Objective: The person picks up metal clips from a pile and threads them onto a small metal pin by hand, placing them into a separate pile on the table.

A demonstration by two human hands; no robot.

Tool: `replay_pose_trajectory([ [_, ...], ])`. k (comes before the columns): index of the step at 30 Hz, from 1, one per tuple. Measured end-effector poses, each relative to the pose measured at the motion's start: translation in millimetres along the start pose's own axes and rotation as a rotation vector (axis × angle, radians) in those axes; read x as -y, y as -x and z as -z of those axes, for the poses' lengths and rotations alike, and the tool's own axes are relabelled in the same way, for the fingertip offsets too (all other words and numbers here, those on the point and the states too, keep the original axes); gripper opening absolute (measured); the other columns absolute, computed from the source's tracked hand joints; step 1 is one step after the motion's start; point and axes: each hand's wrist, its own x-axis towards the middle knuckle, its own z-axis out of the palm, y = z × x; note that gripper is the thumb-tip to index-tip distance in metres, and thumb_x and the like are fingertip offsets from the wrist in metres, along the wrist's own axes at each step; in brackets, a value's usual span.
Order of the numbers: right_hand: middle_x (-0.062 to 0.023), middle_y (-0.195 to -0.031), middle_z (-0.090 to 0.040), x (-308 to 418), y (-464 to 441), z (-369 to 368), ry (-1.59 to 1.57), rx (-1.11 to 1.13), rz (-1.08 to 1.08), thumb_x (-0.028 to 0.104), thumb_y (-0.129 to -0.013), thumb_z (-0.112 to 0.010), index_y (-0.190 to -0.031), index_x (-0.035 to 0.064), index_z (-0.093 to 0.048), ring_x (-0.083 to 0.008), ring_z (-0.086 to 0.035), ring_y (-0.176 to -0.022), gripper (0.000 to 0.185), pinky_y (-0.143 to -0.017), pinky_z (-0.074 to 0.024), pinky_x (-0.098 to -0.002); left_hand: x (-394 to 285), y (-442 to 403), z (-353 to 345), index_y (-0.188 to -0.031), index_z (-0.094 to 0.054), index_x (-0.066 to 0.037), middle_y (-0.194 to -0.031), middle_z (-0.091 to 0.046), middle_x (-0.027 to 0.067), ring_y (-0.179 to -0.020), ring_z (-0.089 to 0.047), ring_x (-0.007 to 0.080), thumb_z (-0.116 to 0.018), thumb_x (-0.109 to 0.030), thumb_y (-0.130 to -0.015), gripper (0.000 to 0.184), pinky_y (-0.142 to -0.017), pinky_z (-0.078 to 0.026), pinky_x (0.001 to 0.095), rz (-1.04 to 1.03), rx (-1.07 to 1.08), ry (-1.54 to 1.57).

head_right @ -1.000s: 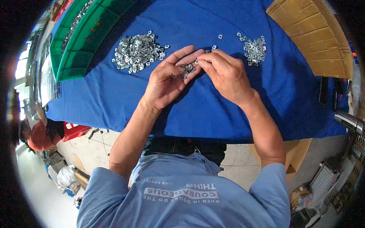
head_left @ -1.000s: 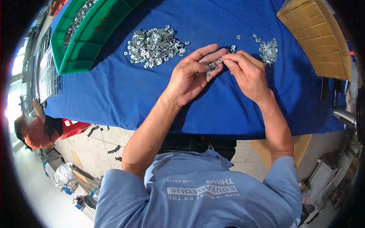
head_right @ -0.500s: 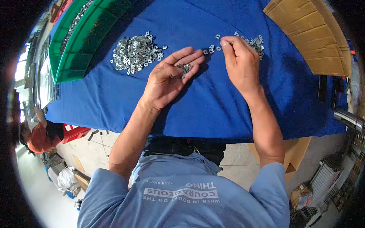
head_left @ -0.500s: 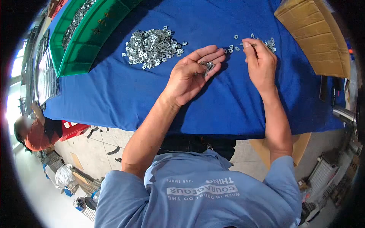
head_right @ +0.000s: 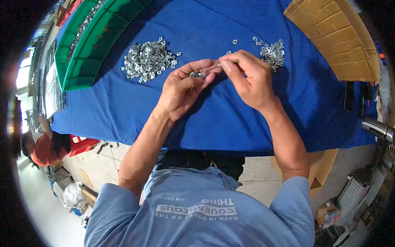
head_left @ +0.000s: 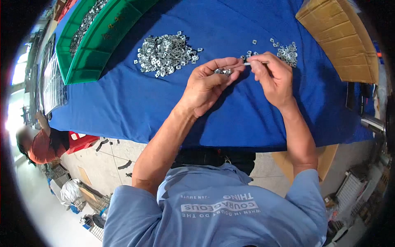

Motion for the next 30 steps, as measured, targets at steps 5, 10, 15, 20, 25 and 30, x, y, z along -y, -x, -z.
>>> replay_pose_trajectory([
  [5, -0.0122, -0.077, -0.065, 4.2, 3.0, -10.0, -0.003, 0.088, 0.155, 0.004, -0.092, -0.063, -0.095, -0.0007, -0.064, -0.0229, -0.064, -0.065, 0.006, -0.056, -0.0494, -0.0317, -1.6, 0.0, -4.7, -0.123, -0.055, 0.009, -0.128, -0.060, 0.0218, -0.115, -0.062, 0.0257, -0.048, 0.009, -0.093, 0.031, -0.100, -0.053, 0.0326, 0.014, -0.073, 0.000],
  [10, -0.0126, -0.077, -0.064, 2.9, 1.9, -10.8, 0.025, 0.052, 0.166, 0.003, -0.092, -0.063, -0.095, -0.0007, -0.064, -0.0238, -0.063, -0.063, 0.005, -0.055, -0.0489, -0.0329, -0.3, -1.4, -2.4, -0.128, -0.052, 0.007, -0.130, -0.059, 0.0211, -0.117, -0.061, 0.0251, -0.048, 0.008, -0.094, 0.035, -0.101, -0.052, 0.0337, 0.014, -0.057, -0.001],
  [15, -0.0129, -0.078, -0.064, -0.5, 2.7, -12.3, 0.057, 0.057, 0.172, 0.003, -0.092, -0.062, -0.096, -0.0015, -0.064, -0.0248, -0.064, -0.064, 0.006, -0.055, -0.0493, -0.0331, -0.4, -0.3, -0.9, -0.134, -0.046, 0.006, -0.135, -0.055, 0.0202, -0.120, -0.059, 0.0261, -0.048, 0.009, -0.093, 0.041, -0.104, -0.050, 0.0359, 0.011, 0.013, 0.014],
  [20, -0.0128, -0.080, -0.065, -2.2, -0.3, -10.1, 0.137, -0.028, 0.161, 0.003, -0.092, -0.062, -0.096, -0.0026, -0.063, -0.0248, -0.063, -0.064, 0.007, -0.056, -0.0496, -0.0338, -2.7, 2.4, -1.7, -0.135, -0.046, 0.006, -0.136, -0.054, 0.0201, -0.122, -0.058, 0.0272, -0.048, 0.009, -0.093, 0.042, -0.104, -0.050, 0.0355, 0.026, 0.019, 0.024],
  [25, -0.0134, -0.081, -0.065, 4.5, 0.9, -6.1, 0.071, 0.018, 0.081, 0.003, -0.092, -0.062, -0.095, -0.0027, -0.063, -0.0243, -0.064, -0.065, 0.007, -0.056, -0.0503, -0.0331, -2.8, 1.7, -1.5, -0.136, -0.044, 0.006, -0.137, -0.053, 0.0208, -0.123, -0.057, 0.0274, -0.047, 0.010, -0.093, 0.044, -0.104, -0.049, 0.0352, 0.022, 0.018, 0.032],
  [30, -0.0139, -0.079, -0.063, -0.8, 1.5, -13.7, 0.113, 0.034, 0.160, 0.003, -0.091, -0.064, -0.095, -0.0025, -0.063, -0.0262, -0.064, -0.065, 0.007, -0.056, -0.0507, -0.0337, -2.6, 2.1, -2.1, -0.138, -0.042, 0.006, -0.140, -0.050, 0.0209, -0.124, -0.056, 0.0257, -0.046, 0.012, -0.091, 0.048, -0.105, -0.048, 0.0356, 0.010, 0.048, 0.039],
])
